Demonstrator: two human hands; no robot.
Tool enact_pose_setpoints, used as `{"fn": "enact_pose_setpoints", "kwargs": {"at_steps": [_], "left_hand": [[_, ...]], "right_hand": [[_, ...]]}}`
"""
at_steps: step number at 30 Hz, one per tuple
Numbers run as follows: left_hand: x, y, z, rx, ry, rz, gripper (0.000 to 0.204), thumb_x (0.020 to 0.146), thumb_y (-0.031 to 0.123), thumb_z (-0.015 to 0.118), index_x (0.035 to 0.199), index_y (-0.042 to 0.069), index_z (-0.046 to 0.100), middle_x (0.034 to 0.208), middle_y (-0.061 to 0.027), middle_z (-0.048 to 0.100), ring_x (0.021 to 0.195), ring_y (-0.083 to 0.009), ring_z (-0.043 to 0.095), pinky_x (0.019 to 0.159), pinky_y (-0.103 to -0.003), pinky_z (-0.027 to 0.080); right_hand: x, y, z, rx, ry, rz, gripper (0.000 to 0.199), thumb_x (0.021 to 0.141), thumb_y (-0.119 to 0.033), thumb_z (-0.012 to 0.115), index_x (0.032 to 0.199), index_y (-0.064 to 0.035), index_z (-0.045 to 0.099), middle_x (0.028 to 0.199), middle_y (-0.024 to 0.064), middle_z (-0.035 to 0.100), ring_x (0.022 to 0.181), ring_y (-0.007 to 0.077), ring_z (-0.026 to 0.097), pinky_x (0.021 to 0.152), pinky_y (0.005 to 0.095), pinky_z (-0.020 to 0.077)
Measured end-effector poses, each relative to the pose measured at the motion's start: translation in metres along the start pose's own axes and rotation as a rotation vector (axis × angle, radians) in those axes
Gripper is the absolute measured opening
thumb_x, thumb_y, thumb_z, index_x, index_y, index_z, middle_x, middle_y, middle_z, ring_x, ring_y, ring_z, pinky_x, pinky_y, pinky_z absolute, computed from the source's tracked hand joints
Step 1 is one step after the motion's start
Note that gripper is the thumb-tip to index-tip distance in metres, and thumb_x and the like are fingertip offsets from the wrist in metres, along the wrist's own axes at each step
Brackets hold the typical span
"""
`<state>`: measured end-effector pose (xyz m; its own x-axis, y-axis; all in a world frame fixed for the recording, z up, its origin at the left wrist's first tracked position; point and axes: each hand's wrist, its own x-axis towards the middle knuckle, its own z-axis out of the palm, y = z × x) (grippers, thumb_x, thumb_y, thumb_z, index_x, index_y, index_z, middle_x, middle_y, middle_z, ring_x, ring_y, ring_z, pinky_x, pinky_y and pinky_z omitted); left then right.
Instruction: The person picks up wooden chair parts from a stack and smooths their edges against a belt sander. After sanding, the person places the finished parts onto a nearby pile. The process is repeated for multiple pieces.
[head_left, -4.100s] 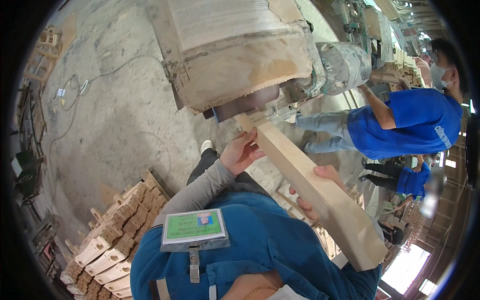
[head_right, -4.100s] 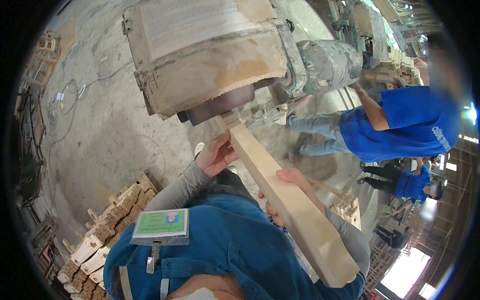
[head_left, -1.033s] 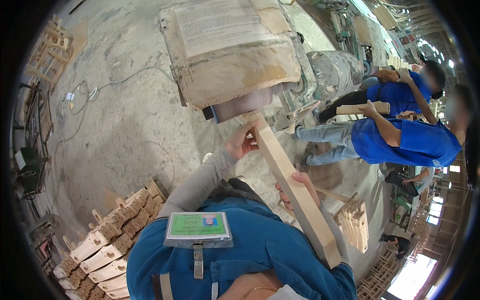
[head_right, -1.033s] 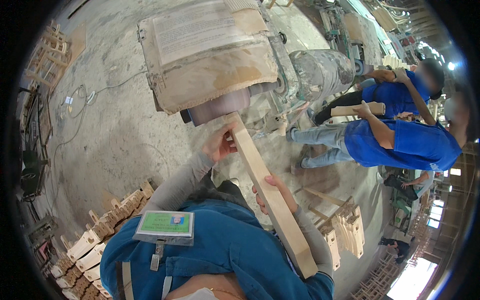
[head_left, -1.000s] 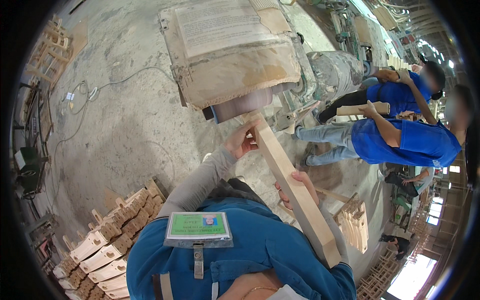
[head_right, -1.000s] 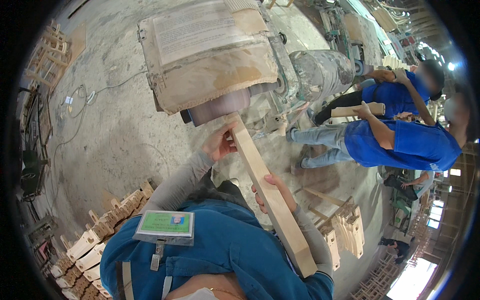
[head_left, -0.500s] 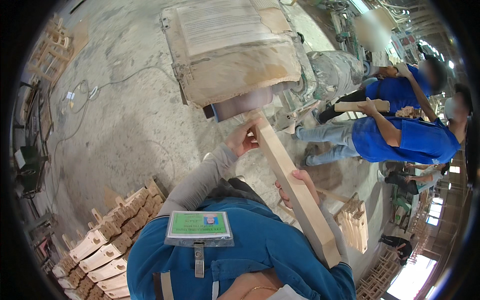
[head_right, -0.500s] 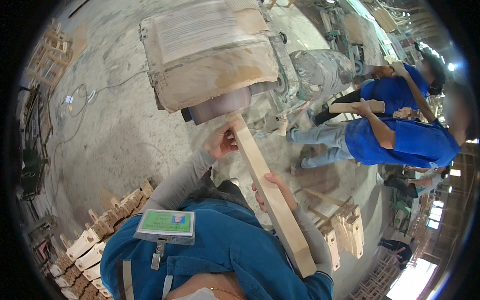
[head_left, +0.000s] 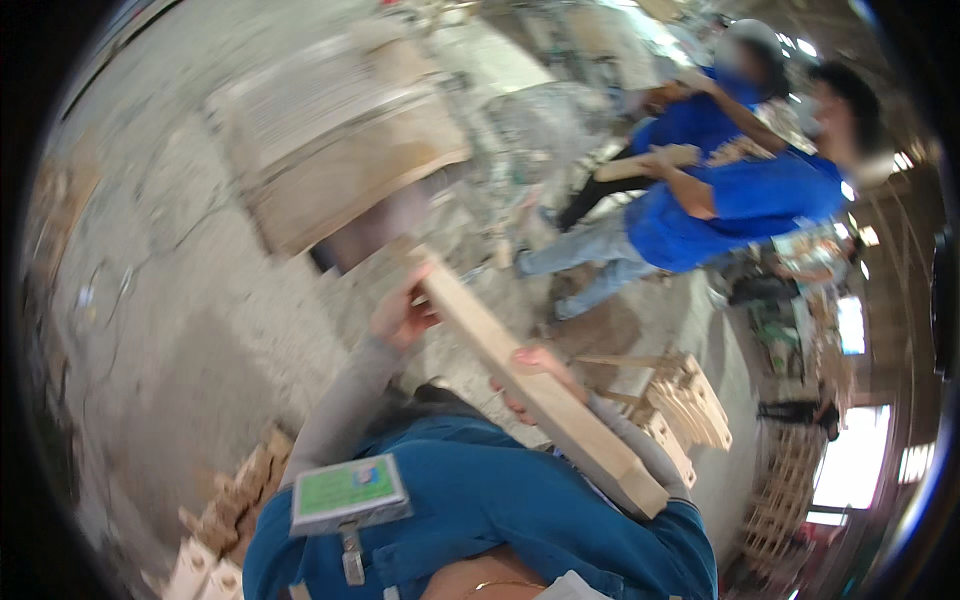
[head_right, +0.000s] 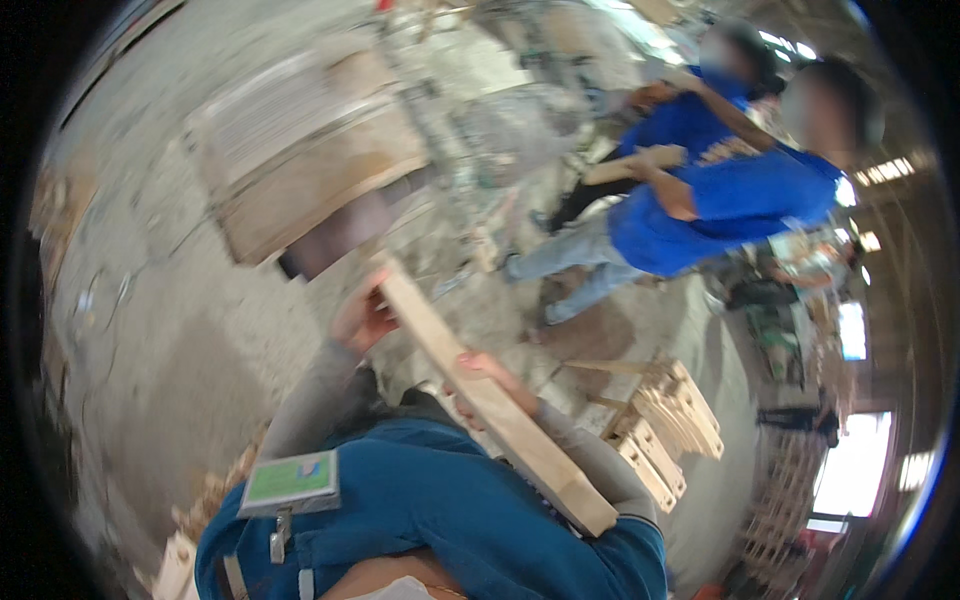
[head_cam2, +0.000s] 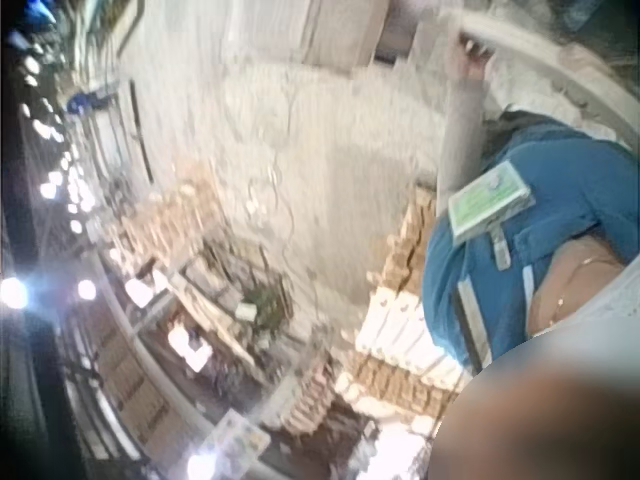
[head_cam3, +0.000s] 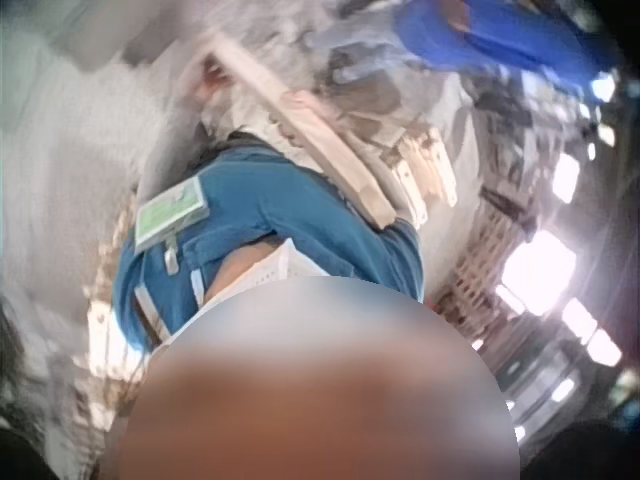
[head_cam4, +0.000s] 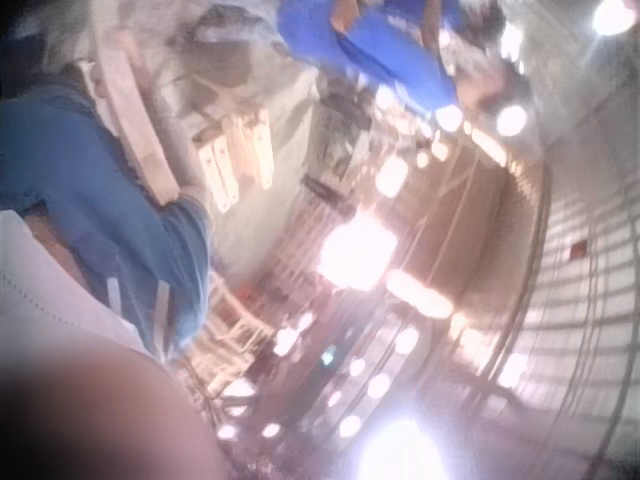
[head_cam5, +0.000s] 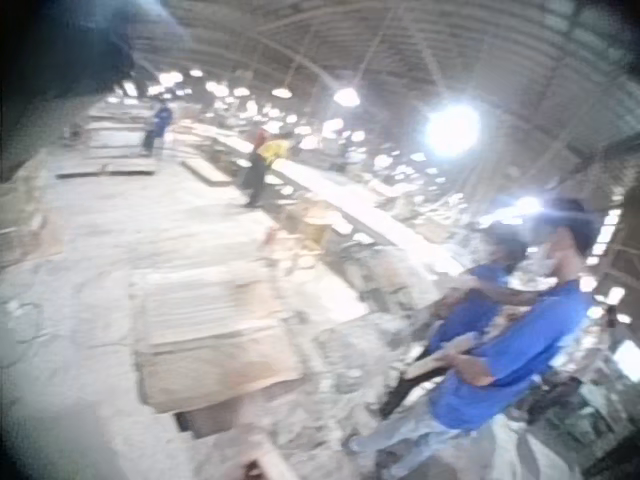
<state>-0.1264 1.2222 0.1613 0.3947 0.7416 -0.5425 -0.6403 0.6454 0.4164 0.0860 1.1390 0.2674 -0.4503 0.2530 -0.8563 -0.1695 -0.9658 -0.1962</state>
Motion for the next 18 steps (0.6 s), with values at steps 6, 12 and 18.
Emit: {"fn": "enact_pose_setpoints", "kwargs": {"at_steps": [6, 12, 18], "left_hand": [[-0.013, -0.025, 0.022, -0.002, -0.08, -0.052, 0.045, 0.084, 0.045, 0.055, 0.107, 0.006, 0.05, 0.101, -0.0097, 0.053, 0.093, -0.0264, 0.057, 0.081, -0.044, 0.048], [-0.005, -0.049, 0.014, -0.026, -0.052, -0.163, 0.055, 0.082, 0.055, 0.051, 0.1, 0.003, 0.05, 0.091, -0.0141, 0.056, 0.092, -0.032, 0.058, 0.081, -0.048, 0.047], [-0.004, -0.062, 0.013, -0.115, -0.09, -0.215, 0.054, 0.079, 0.055, 0.055, 0.094, 0.003, 0.05, 0.09, -0.0144, 0.056, 0.092, -0.0329, 0.058, 0.08, -0.049, 0.048]], "right_hand": [[-0.05, 0.027, -0.013, -0.191, -0.046, -0.291, 0.063, 0.081, -0.044, 0.052, 0.131, -0.0107, 0.033, 0.085, 0.008, 0.049, 0.051, 0.0131, 0.048, 0.039, 0.0264, 0.0416], [-0.074, 0.053, -0.024, -0.603, 0.042, -0.458, 0.077, 0.081, -0.038, 0.048, 0.14, -0.0007, 0.018, 0.141, 0.0159, 0.028, 0.126, 0.0213, 0.032, 0.102, 0.0262, 0.0239], [-0.071, 0.065, -0.046, -0.666, 0.016, -0.523, 0.077, 0.08, -0.038, 0.048, 0.139, 0.0014, 0.017, 0.144, 0.0158, 0.023, 0.131, 0.0215, 0.025, 0.105, 0.0278, 0.0194]]}}
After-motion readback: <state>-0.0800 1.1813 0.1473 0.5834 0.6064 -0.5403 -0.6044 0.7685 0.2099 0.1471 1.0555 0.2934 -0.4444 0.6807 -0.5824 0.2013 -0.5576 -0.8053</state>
